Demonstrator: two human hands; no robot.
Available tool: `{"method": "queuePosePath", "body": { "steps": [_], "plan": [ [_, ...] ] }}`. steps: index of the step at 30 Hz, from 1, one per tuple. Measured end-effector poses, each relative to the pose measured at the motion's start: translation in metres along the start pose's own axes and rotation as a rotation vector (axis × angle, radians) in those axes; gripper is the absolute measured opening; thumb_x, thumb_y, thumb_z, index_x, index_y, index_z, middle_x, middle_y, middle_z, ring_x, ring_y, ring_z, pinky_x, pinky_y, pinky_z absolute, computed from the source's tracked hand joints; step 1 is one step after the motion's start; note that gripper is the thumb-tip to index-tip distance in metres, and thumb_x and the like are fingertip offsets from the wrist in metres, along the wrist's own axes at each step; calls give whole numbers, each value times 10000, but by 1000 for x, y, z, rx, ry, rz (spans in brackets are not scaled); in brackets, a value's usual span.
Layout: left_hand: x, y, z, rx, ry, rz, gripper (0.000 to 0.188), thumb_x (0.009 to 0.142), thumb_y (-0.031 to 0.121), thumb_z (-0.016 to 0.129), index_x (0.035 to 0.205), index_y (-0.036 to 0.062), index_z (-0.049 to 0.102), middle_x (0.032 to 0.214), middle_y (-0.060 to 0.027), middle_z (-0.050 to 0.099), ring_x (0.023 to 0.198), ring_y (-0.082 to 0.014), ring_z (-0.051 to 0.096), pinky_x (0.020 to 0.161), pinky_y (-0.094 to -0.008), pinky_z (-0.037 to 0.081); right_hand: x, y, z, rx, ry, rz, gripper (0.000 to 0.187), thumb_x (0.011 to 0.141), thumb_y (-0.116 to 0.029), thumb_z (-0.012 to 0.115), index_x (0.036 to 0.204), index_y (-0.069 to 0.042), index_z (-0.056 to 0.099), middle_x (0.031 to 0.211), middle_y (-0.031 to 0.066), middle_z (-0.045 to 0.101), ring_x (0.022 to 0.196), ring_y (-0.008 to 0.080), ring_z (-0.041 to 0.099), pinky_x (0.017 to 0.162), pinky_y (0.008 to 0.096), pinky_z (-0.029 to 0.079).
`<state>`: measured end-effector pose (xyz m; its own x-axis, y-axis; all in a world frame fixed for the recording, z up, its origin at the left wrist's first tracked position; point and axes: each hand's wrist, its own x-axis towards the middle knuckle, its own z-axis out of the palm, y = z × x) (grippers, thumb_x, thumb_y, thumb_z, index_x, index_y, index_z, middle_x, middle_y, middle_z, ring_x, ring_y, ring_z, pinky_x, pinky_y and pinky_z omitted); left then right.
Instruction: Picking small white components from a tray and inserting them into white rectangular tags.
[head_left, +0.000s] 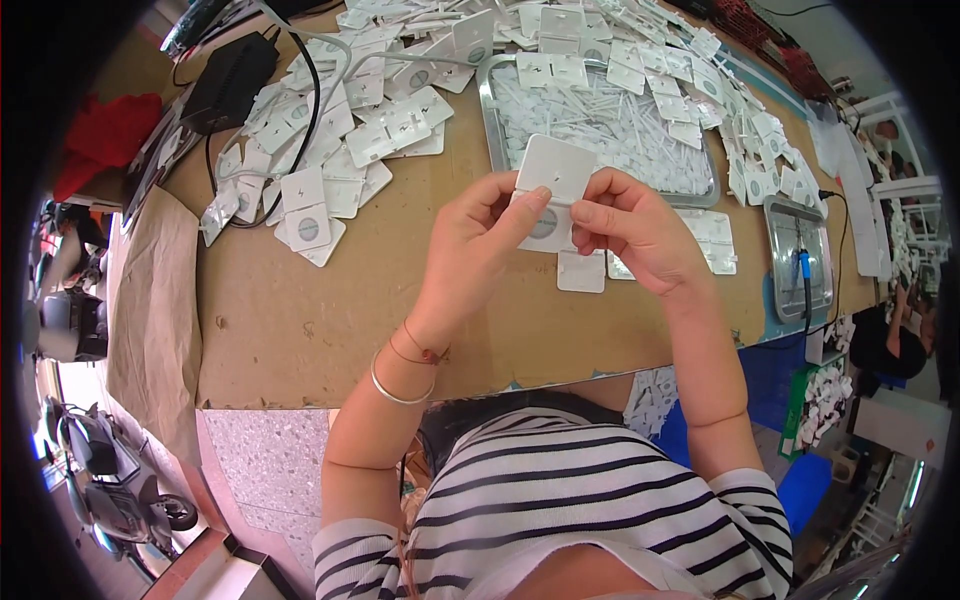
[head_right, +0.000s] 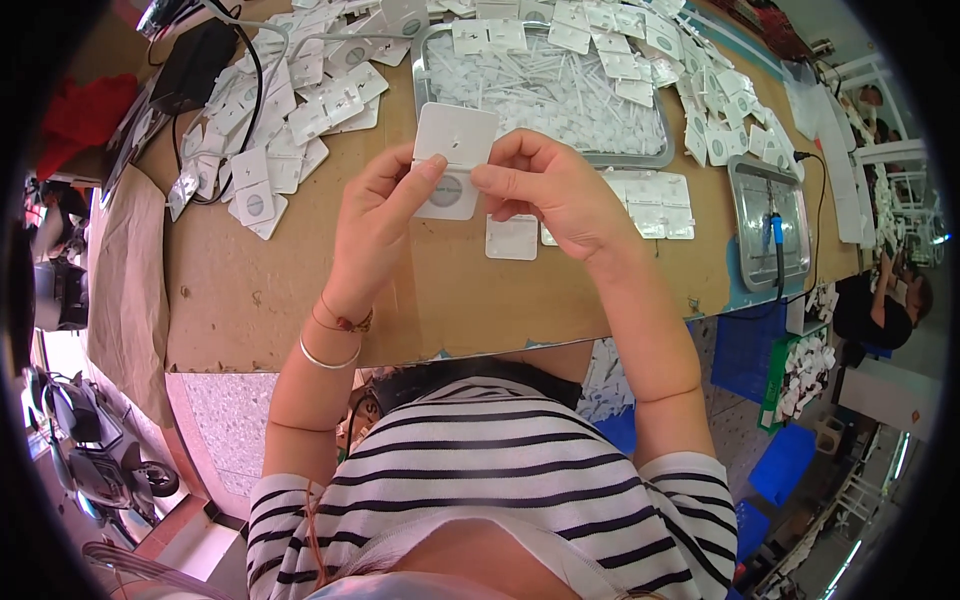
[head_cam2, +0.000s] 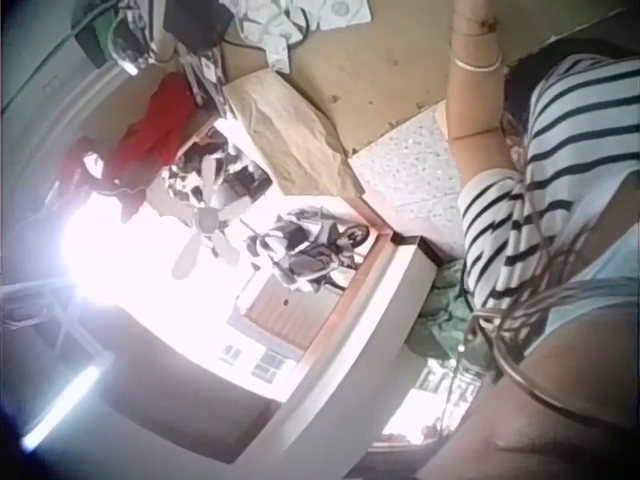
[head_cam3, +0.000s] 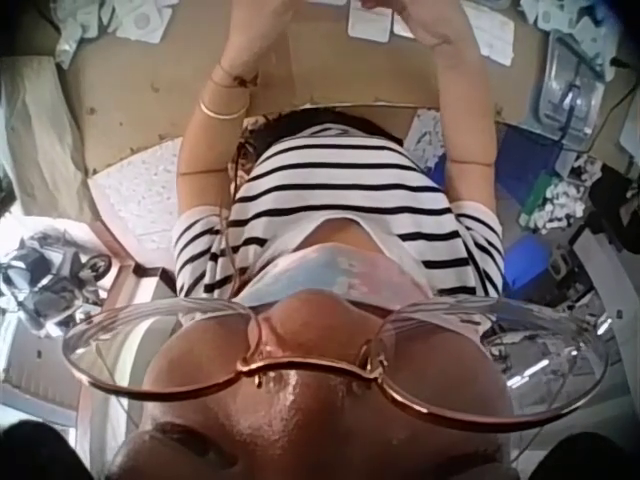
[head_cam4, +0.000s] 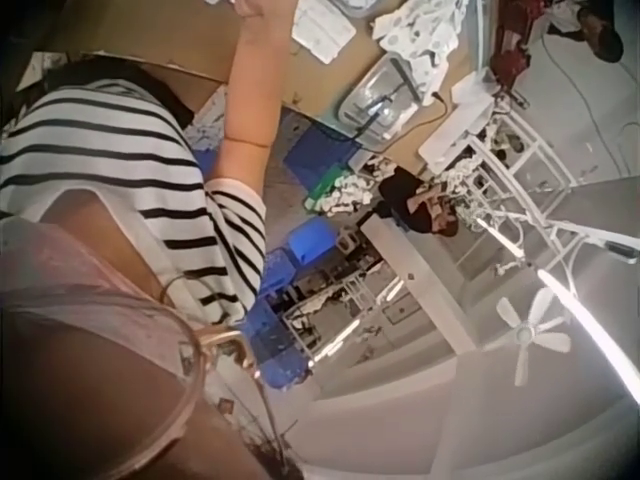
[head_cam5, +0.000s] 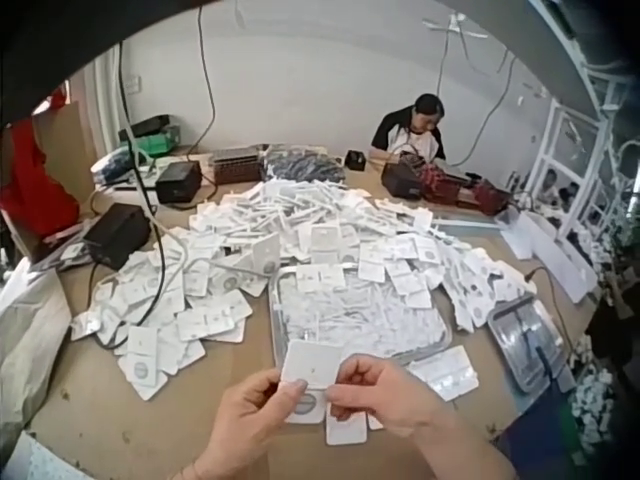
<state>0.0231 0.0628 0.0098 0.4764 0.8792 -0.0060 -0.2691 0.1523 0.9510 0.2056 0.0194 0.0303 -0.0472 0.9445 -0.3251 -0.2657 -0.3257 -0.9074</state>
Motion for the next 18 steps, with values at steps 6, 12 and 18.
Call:
{"method": "queuePosePath", "body": {
  "steps": [6, 12, 18],
  "plan": [
    [-2, -2, 0, 21, 13, 56, 243, 897, 180, 607, 1029, -25, 613, 846, -2, 607, 750, -42, 519, 654, -191, 423, 0, 6, 4, 54, 32, -19, 157, 815, -164, 702, 871, -70, 589, 797, -9, 582, 706, 89, 566, 661, 230, 471],
    [-3, 0, -2, 26, 29, 24, 234, 901, 194, 608, 972, -26, 641, 796, 9, 599, 729, -35, 507, 632, -183, 409, -4, 6, 22, -49, 230, -256, 230, 766, -117, 745, 910, -17, 596, 807, 8, 586, 711, 93, 566, 658, 242, 481],
    [-2, 3, -3, 30, 86, -64, 269, 911, 229, 595, 951, -31, 650, 758, 38, 573, 673, -15, 443, 566, -178, 346, -4, 15, 22, -520, 392, -653, 241, 743, -28, 743, 938, -27, 601, 860, 11, 580, 746, 79, 538, 686, 222, 453]
  ]
}}
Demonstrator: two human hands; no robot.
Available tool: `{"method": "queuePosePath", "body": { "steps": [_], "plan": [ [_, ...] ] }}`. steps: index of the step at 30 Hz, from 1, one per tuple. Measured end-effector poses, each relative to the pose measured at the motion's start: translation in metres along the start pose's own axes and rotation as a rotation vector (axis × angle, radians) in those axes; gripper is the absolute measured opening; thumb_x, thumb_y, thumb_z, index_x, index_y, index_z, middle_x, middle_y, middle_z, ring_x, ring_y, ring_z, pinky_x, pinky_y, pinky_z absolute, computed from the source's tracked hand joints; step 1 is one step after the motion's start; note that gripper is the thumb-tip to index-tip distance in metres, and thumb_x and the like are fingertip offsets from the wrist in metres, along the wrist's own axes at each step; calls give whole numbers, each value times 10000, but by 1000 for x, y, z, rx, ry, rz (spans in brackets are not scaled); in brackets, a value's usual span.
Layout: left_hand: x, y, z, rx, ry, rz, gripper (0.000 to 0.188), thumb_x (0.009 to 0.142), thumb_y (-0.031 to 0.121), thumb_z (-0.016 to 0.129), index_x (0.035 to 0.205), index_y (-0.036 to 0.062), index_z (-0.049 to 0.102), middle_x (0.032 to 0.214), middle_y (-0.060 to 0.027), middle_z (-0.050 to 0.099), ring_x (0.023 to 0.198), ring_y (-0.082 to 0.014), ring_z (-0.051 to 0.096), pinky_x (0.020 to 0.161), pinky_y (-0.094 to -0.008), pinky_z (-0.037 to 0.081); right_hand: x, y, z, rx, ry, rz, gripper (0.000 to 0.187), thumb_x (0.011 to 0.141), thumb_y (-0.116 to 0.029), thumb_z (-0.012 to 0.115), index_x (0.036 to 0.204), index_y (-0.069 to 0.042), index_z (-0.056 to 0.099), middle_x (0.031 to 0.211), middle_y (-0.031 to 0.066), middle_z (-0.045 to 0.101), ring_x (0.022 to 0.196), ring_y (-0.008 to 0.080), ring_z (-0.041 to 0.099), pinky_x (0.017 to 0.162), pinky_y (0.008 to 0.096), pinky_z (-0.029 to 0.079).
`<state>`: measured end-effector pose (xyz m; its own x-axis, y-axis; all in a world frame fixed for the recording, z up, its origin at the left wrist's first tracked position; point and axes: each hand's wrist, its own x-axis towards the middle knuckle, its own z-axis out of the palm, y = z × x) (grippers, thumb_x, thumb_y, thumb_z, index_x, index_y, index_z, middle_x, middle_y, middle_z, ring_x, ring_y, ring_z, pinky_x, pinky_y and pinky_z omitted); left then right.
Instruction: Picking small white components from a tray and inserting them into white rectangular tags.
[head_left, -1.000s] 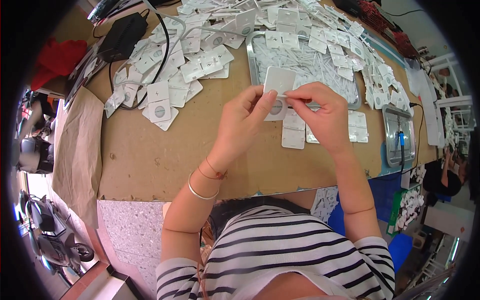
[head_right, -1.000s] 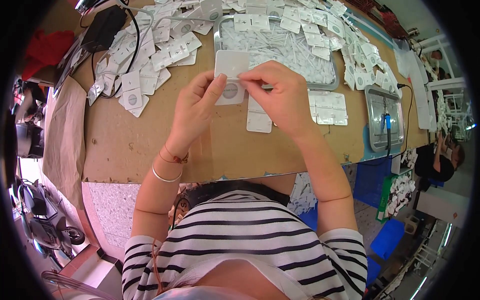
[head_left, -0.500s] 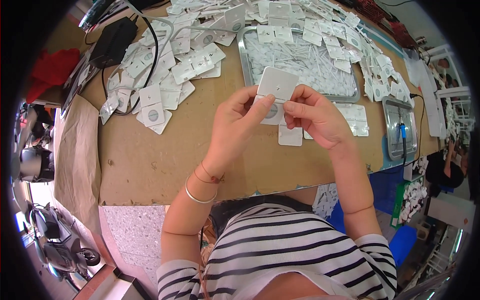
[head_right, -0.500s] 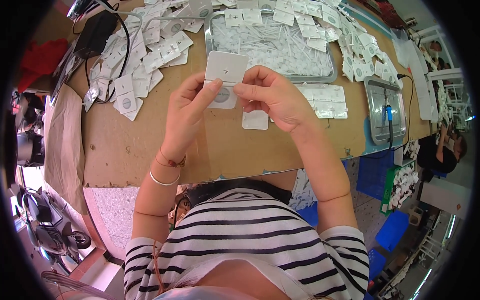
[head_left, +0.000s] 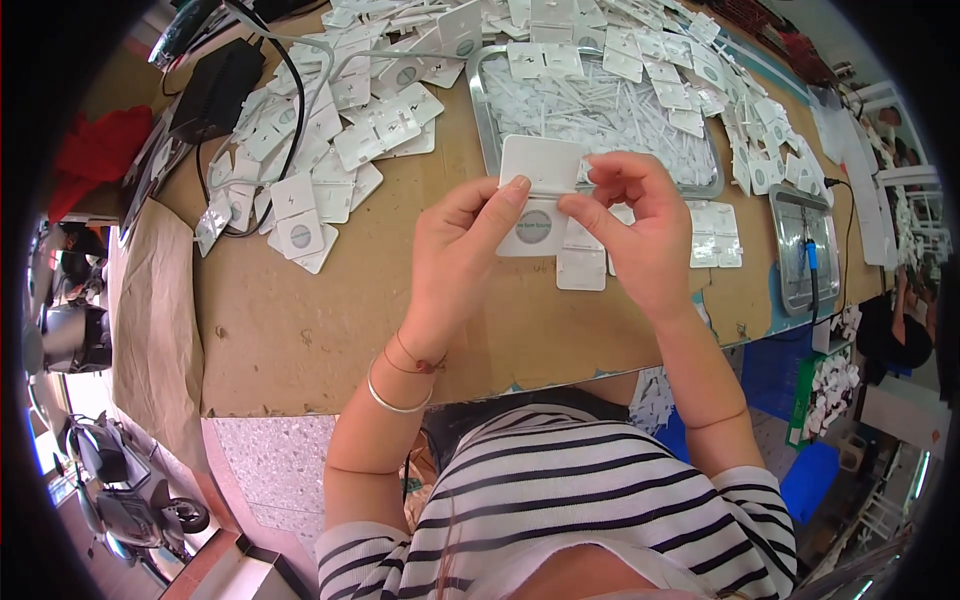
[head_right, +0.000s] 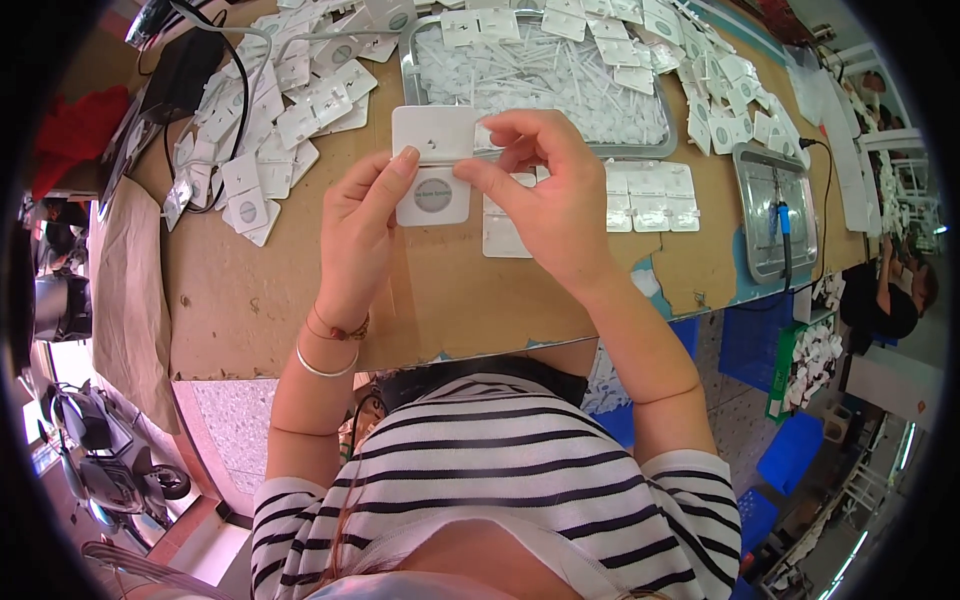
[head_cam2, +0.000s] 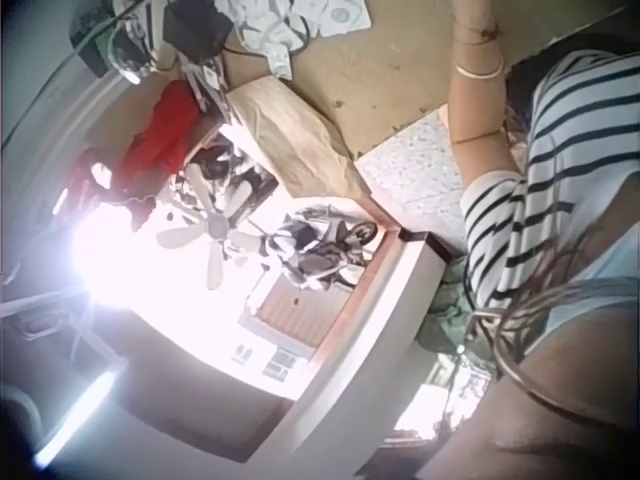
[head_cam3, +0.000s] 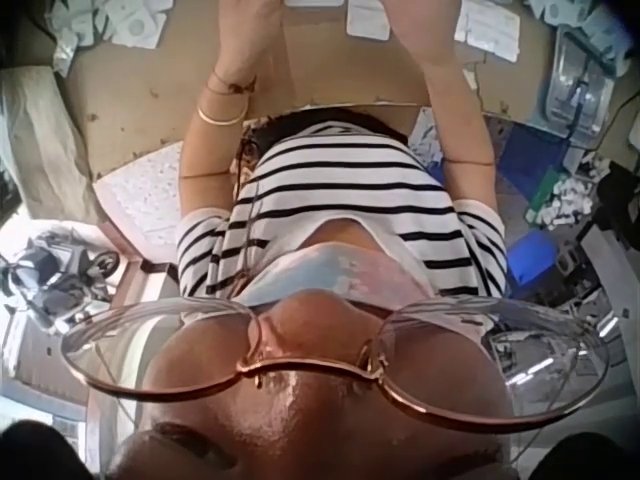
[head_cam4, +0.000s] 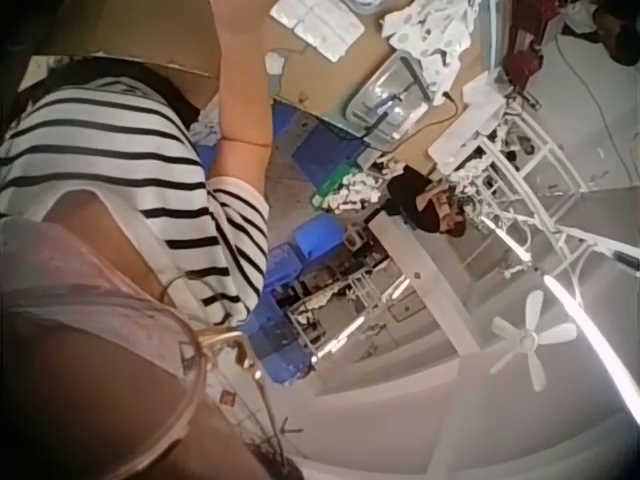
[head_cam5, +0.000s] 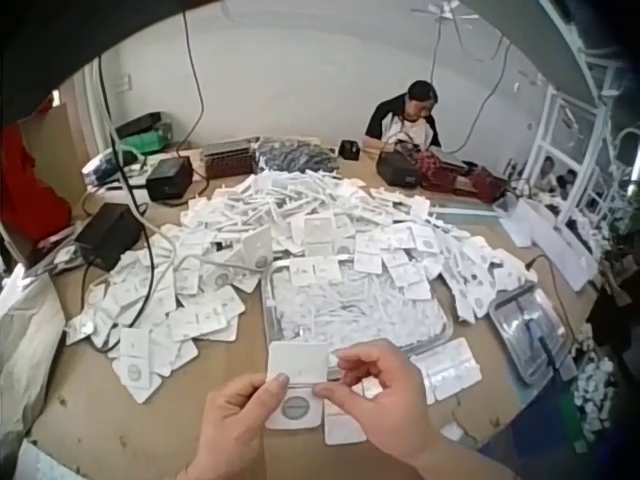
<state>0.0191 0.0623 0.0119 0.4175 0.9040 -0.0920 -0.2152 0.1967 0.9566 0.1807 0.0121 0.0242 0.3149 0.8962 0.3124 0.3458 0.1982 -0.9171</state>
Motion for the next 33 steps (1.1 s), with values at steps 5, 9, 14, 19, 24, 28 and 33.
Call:
{"method": "queuePosePath", "body": {
  "steps": [5, 9, 14, 19, 24, 28, 33],
  "plan": [
    [4, -7, -4, -40, -28, -12, 252, 897, 206, 616, 981, -29, 645, 793, 26, 592, 703, -25, 483, 585, -176, 379, 2, -1, -5, -82, -141, -65, 132, 789, -33, 698, 894, -15, 621, 841, 3, 587, 753, 71, 539, 677, 209, 447],
    [1, -3, 5, -103, -18, 112, 245, 872, 150, 644, 1034, -33, 628, 857, -5, 620, 786, -60, 559, 670, -198, 456, 1, -4, -10, 217, -201, 274, 130, 807, -106, 692, 875, -6, 646, 790, 16, 627, 712, 75, 557, 662, 206, 459],
    [-2, -3, 2, -37, -114, 119, 260, 862, 119, 652, 1065, -39, 615, 927, -35, 624, 840, -92, 591, 726, -226, 487, 5, -8, -16, 212, -267, 356, 94, 836, -78, 659, 884, -4, 624, 790, 4, 605, 698, 59, 530, 640, 201, 430],
    [-1, -4, 2, -29, -121, 114, 255, 858, 119, 657, 1053, -42, 620, 936, -38, 607, 831, -93, 592, 709, -222, 489, 9, -9, -25, 227, -382, 443, 105, 841, -96, 654, 872, -3, 619, 775, -3, 591, 685, 57, 518, 625, 201, 424],
    [-3, -4, 3, -2, -124, 122, 245, 853, 114, 661, 1037, -43, 626, 929, -41, 591, 826, -98, 594, 693, -223, 492, 13, -10, -30, 163, -431, 466, 111, 831, -103, 666, 856, -9, 614, 771, -3, 588, 678, 59, 515, 619, 202, 424],
    [-4, -5, 1, 0, -136, 121, 235, 860, 121, 651, 1028, -43, 631, 920, -36, 581, 818, -97, 585, 704, -225, 477, 14, -9, -30, 159, -423, 471, 124, 827, -106, 670, 870, -6, 610, 772, -1, 591, 676, 61, 518, 620, 203, 427],
    [-4, 0, 2, -67, -119, 42, 221, 879, 134, 628, 1012, -43, 637, 911, -31, 580, 808, -83, 558, 707, -222, 455, 10, -8, -18, 341, -246, 504, 173, 811, -130, 698, 898, -2, 623, 798, 21, 627, 714, 72, 559, 652, 212, 461]
  ]
}}
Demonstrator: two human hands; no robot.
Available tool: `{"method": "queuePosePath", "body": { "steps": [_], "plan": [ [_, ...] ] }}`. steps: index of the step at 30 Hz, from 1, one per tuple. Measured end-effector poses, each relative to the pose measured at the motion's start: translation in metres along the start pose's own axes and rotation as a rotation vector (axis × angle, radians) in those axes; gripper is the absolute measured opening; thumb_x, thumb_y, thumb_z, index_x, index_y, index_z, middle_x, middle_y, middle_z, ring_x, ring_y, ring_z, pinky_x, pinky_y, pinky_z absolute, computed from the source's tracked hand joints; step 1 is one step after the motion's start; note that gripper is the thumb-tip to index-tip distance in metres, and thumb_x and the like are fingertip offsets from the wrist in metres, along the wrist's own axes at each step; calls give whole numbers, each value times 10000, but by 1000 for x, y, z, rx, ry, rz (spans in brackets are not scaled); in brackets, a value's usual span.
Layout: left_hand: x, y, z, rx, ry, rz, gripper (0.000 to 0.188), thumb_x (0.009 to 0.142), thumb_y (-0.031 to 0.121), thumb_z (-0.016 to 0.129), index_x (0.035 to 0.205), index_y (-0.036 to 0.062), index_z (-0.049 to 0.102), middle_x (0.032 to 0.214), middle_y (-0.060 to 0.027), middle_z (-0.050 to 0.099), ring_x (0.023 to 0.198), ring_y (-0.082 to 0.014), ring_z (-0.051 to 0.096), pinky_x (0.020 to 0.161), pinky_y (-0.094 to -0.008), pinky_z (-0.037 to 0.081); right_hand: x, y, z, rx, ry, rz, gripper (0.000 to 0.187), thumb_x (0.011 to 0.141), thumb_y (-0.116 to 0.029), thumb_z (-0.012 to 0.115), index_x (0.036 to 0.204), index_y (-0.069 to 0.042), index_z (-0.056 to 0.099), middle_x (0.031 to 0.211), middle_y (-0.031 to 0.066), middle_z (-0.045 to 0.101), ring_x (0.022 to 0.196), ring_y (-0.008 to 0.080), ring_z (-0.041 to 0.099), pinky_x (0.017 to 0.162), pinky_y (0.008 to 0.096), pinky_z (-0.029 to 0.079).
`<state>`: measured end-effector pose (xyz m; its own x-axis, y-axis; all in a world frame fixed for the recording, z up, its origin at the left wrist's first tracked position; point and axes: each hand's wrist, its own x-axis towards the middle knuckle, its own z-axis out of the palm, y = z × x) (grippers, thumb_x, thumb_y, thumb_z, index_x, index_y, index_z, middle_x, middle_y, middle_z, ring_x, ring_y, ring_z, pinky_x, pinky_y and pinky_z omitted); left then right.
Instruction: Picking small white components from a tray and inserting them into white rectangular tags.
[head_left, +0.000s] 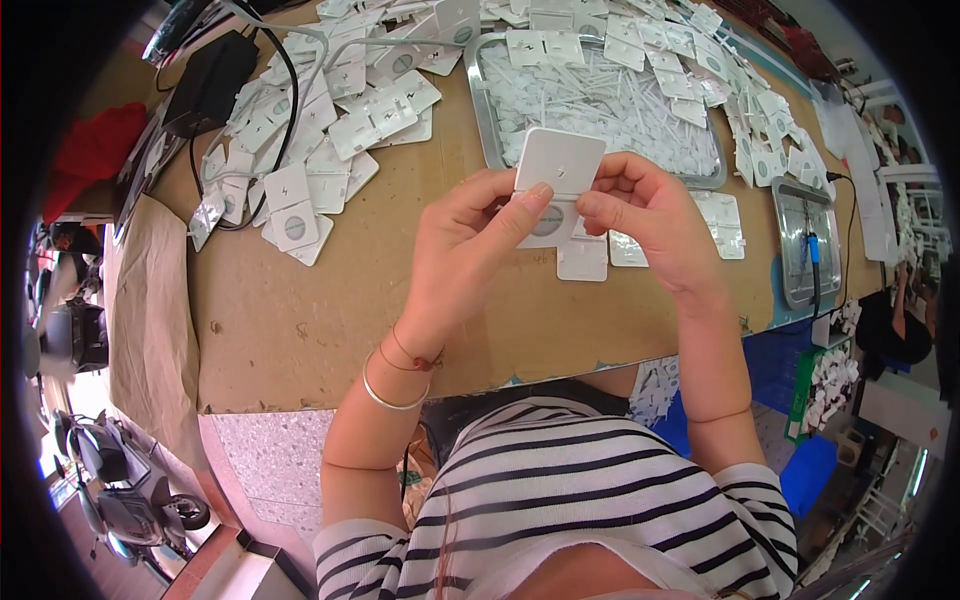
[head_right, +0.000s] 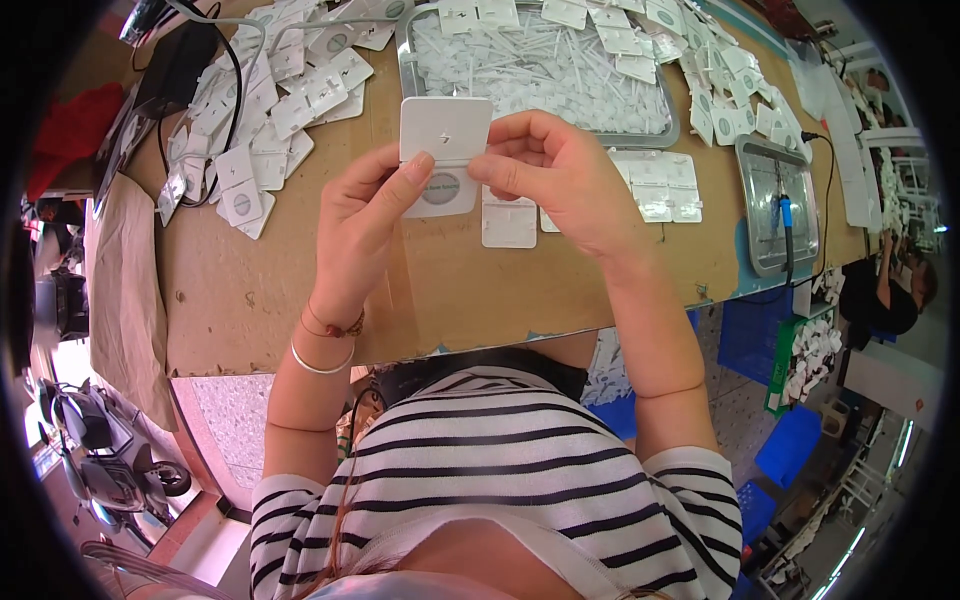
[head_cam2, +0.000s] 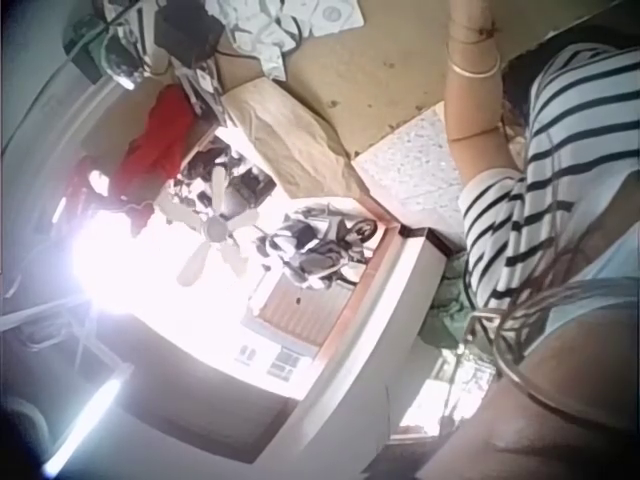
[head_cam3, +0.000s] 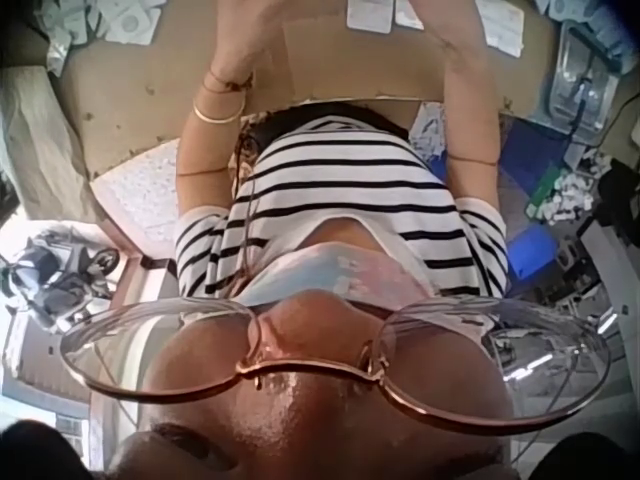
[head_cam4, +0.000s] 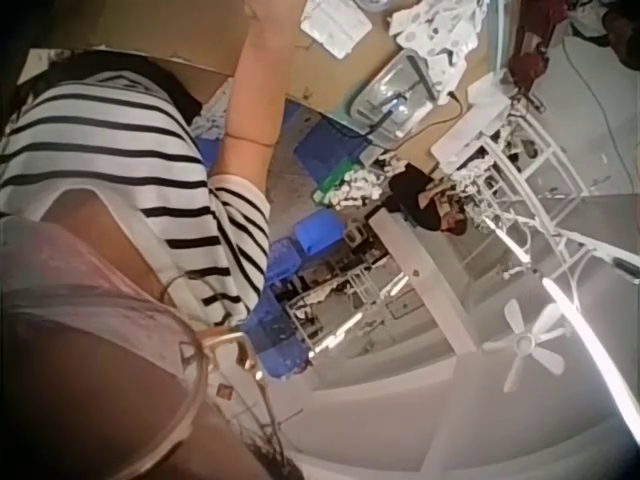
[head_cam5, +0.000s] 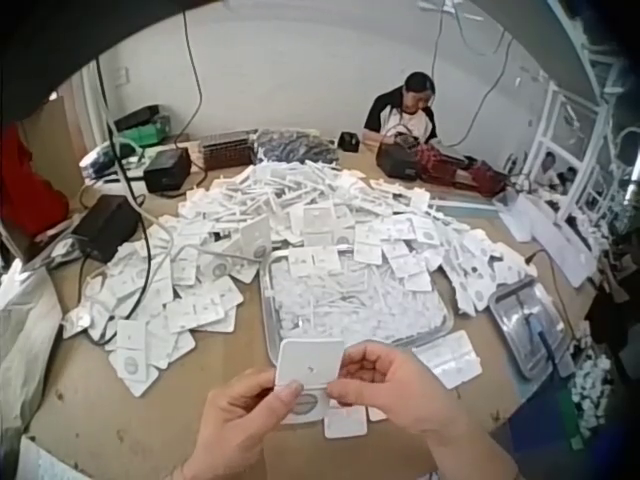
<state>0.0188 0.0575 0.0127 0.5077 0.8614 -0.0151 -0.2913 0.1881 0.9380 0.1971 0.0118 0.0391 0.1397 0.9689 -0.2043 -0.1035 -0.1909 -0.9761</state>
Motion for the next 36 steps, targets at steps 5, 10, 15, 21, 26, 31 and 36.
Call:
{"method": "queuePosePath", "body": {
  "steps": [5, 10, 15, 21, 26, 31, 36],
  "plan": [
    [0, -2, 1, 26, 24, 16, 200, 891, 129, 612, 993, -40, 645, 897, -29, 587, 814, -77, 546, 694, -214, 450, 0, 11, -2, 58, -89, 9, 137, 837, -107, 666, 913, -7, 610, 832, 27, 623, 753, 86, 571, 695, 221, 468],
    [0, -3, -1, 88, -7, 68, 197, 892, 135, 611, 1003, -25, 641, 881, -41, 598, 789, -88, 556, 686, -222, 456, -4, 17, 3, -24, -13, -95, 87, 853, -76, 643, 905, -21, 600, 832, 19, 614, 748, 84, 566, 693, 218, 460],
    [-3, -16, 6, 358, 99, 86, 195, 889, 151, 617, 940, -37, 625, 847, -39, 614, 751, -84, 564, 660, -224, 464, -15, 30, 15, -233, 156, -257, 111, 850, -94, 652, 906, -9, 608, 790, -4, 603, 723, 65, 551, 669, 205, 457],
    [4, -9, -1, 220, 145, 39, 197, 894, 165, 615, 906, -31, 594, 815, -11, 599, 728, -66, 551, 646, -224, 458, 37, 16, -13, -340, 145, -30, 172, 843, -152, 652, 935, -6, 644, 817, 19, 612, 674, 77, 535, 628, 238, 459],
    [14, 1, -21, -86, 350, 126, 222, 934, 230, 562, 903, 12, 588, 816, 14, 583, 739, -40, 491, 705, -199, 400, 101, 24, -14, -976, 189, -452, 190, 808, -167, 658, 958, -50, 651, 879, 41, 602, 711, 161, 552, 669, 285, 468],
    [20, 0, -34, -84, 399, 153, 233, 932, 268, 562, 884, 41, 585, 796, 38, 562, 727, -14, 442, 670, -174, 340, 125, 30, 1, -1157, 106, -451, 202, 777, -174, 673, 952, -77, 655, 903, 42, 582, 770, 199, 555, 711, 306, 466],
    [21, 2, -33, -179, 383, 78, 229, 929, 278, 564, 858, 60, 579, 786, 41, 558, 732, -21, 450, 676, -182, 343, 124, 30, -4, -1015, 93, -378, 173, 780, -139, 669, 935, -64, 656, 867, 46, 594, 715, 175, 560, 666, 284, 466]
  ]
}}
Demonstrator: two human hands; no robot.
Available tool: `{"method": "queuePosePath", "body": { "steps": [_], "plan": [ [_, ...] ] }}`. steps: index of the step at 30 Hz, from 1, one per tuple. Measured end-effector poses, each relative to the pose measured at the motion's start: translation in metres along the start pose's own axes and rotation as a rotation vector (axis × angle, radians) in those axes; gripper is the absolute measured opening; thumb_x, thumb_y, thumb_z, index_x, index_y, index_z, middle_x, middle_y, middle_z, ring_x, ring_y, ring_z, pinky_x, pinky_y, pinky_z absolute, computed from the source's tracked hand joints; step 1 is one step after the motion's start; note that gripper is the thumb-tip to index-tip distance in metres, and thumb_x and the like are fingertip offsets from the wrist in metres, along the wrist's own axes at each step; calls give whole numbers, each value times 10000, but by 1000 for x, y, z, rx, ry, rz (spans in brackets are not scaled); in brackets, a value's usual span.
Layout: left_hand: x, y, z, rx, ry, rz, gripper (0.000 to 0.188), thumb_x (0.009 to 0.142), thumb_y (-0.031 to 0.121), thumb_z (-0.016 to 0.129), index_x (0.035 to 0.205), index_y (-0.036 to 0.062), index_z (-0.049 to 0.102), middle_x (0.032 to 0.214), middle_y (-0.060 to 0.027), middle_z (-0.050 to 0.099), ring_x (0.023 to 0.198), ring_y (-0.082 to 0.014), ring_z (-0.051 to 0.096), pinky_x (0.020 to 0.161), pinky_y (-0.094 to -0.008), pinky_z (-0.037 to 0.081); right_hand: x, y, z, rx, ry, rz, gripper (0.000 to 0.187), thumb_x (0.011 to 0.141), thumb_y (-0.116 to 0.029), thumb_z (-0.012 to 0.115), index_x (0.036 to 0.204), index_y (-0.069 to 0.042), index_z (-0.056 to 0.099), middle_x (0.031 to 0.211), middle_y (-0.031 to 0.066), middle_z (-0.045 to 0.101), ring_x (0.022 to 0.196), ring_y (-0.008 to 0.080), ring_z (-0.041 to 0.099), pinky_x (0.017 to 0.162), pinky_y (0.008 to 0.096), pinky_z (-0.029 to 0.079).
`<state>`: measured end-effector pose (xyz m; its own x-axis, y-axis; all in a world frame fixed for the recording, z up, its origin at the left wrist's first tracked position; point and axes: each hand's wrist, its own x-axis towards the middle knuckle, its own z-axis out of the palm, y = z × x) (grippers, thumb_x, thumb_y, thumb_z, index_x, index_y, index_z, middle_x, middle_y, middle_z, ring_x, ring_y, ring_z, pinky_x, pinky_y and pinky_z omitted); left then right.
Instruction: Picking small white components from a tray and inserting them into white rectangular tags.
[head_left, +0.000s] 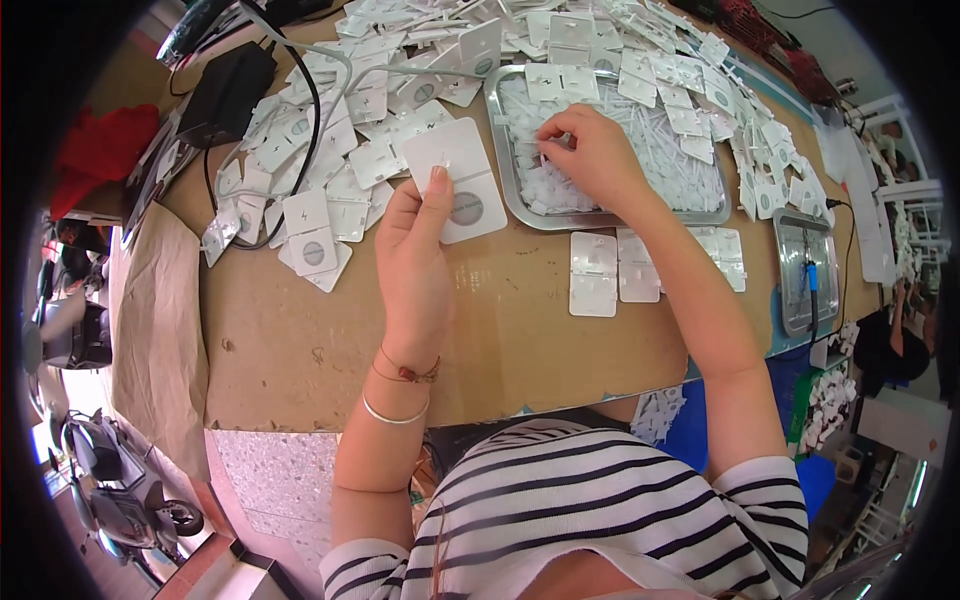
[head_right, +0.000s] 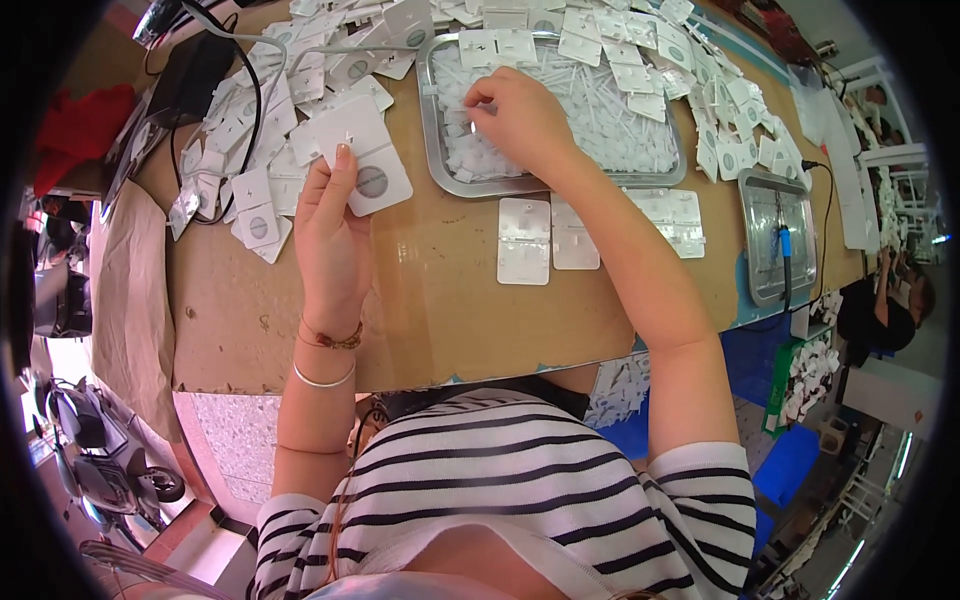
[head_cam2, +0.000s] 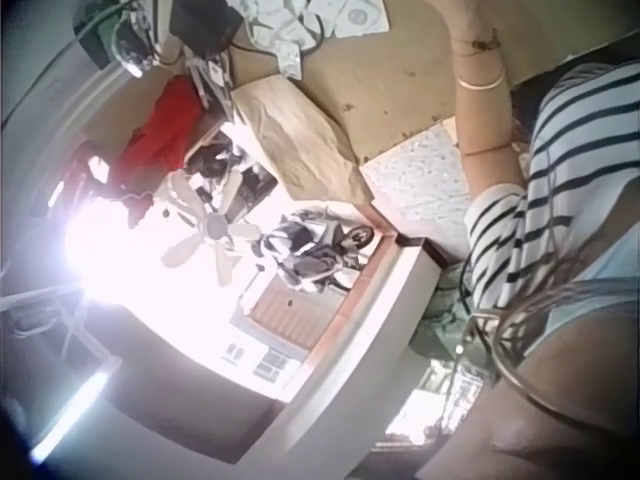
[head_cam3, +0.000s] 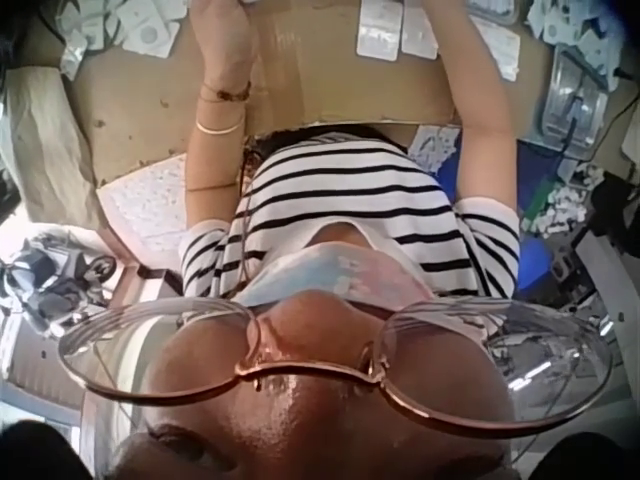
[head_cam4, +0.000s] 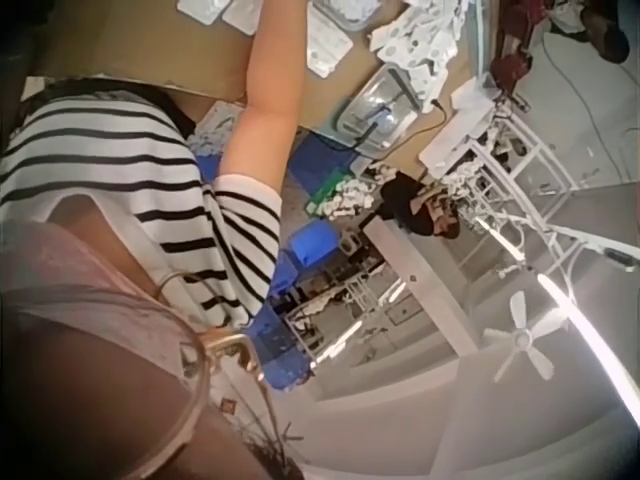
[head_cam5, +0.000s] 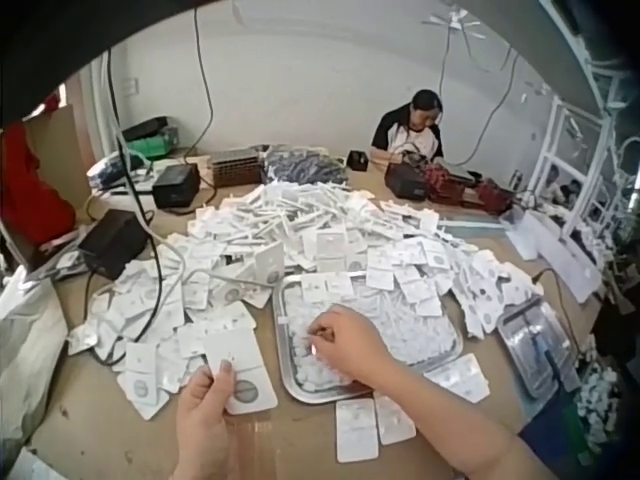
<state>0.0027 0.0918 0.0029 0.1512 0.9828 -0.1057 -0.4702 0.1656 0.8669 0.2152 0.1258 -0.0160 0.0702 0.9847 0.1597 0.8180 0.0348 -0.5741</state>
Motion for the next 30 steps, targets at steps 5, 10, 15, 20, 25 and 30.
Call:
{"method": "queuePosePath", "body": {
  "steps": [5, 10, 15, 20, 25, 30],
  "plan": [
    [-3, 5, 6, -78, 6, -46, 217, 935, 291, 550, 906, 76, 568, 815, 35, 553, 726, -40, 457, 702, -185, 354, -6, -4, -12, 158, -23, 93, 152, 805, -130, 664, 932, -48, 654, 901, 31, 624, 740, 111, 567, 671, 252, 463],
    [-4, 0, 5, -118, -51, -165, 241, 918, 319, 565, 956, 81, 556, 801, 45, 500, 660, -50, 421, 666, -218, 377, -19, 7, -27, 653, -39, 134, 178, 851, -129, 643, 1008, -48, 627, 942, 30, 633, 814, 91, 574, 746, 238, 461],
    [-7, -1, -1, -227, -264, -406, 410, 894, 393, 511, 1051, 18, 559, 779, 7, 494, 589, -80, 397, 580, -265, 381, -54, -12, -41, 1419, -104, 237, 176, 866, -51, 610, 1039, -31, 585, 959, 48, 625, 863, 120, 590, 795, 264, 477],
    [-13, 0, 8, -162, -415, -378, 536, 915, 430, 383, 1172, -14, 539, 853, -28, 555, 604, -105, 424, 601, -272, 396, -90, -40, -46, 853, 280, -292, 266, 777, 80, 659, 1000, -39, 577, 927, 73, 632, 840, 175, 609, 760, 317, 490],
    [-18, 0, 9, -142, -481, -383, 554, 925, 426, 344, 1203, -15, 532, 934, -48, 594, 631, -117, 456, 630, -278, 420, -106, -54, -69, 25, 584, -921, 311, 661, 76, 714, 923, -41, 593, 903, 96, 636, 764, 216, 615, 671, 346, 491],
    [-23, 2, 18, -174, -472, -367, 534, 941, 422, 333, 1224, -2, 496, 1048, -108, 624, 716, -144, 563, 677, -304, 466, -112, -55, -71, -122, 674, -999, 252, 653, 22, 714, 874, -67, 628, 909, 75, 644, 770, 210, 612, 638, 332, 493]
  ]
}}
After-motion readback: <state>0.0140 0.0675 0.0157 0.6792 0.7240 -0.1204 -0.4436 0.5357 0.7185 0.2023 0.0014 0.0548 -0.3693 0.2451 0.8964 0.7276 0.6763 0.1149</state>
